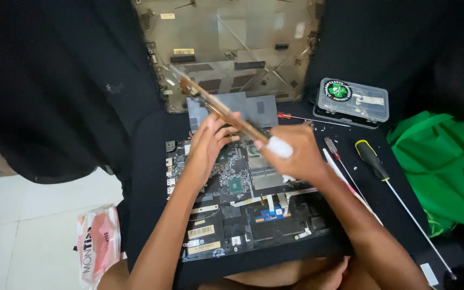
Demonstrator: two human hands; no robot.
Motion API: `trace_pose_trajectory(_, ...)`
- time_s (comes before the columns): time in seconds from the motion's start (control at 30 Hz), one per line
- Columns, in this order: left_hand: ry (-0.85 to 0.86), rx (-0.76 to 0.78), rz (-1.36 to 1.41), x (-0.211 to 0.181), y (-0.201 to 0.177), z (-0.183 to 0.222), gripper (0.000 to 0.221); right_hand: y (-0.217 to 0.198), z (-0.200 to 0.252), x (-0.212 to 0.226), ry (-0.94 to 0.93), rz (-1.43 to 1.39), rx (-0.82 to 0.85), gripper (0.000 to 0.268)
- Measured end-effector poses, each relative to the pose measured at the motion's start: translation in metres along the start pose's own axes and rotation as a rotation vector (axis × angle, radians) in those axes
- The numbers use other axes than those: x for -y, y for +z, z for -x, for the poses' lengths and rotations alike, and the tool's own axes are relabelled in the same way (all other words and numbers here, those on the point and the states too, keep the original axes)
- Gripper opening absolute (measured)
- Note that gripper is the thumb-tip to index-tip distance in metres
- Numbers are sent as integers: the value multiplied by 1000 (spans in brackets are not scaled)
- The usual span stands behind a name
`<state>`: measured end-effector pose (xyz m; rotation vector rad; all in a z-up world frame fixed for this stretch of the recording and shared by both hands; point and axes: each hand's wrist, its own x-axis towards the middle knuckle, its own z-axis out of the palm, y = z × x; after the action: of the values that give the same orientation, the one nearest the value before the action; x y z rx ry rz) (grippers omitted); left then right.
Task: Cleaning old thermal paste and dust from a laptop heatsink and fan assembly using a tissue and a brush.
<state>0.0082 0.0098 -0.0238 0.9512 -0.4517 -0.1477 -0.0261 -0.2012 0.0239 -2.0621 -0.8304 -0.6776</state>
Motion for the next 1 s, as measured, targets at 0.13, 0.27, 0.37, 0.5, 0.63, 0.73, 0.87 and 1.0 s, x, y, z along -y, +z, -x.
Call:
trace_pose_trajectory(0.13, -64, 11, 48, -7, 7, 2, 100, 14, 0, 26, -90, 138, 30, 36)
trace_pose_trajectory(0.27, -94, -16, 72, -1, 5, -1, 95, 25, 6, 35, -141, 176, 170, 19)
trace_pose_trajectory(0.37, -144, -34, 88, 10, -8, -1, 94, 21, 3, 50, -129, 139, 236, 31)
trace_pose_trajectory(0.5, -231, -65, 117, 23, -26, -5, 93, 19, 2, 56, -31, -44, 198, 30)
trace_pose_trajectory(0.63, -285, -90, 136, 38, -40, -9, 92, 14, 2, 53, -17, -234, 165, 22)
trace_pose_trajectory(0.73, -335, -119, 156, 50, -52, -8, 91, 13, 7, 40, 129, -368, 113, 5)
trace_pose_trajectory(0.87, -411, -150, 193, 65, -66, -7, 91, 11, 11, 14, 342, -229, -165, 21)
trace_pose_trajectory(1.0, -481, -184, 229, 80, -78, -9, 90, 0, 3, 16, 172, -24, -233, 28)
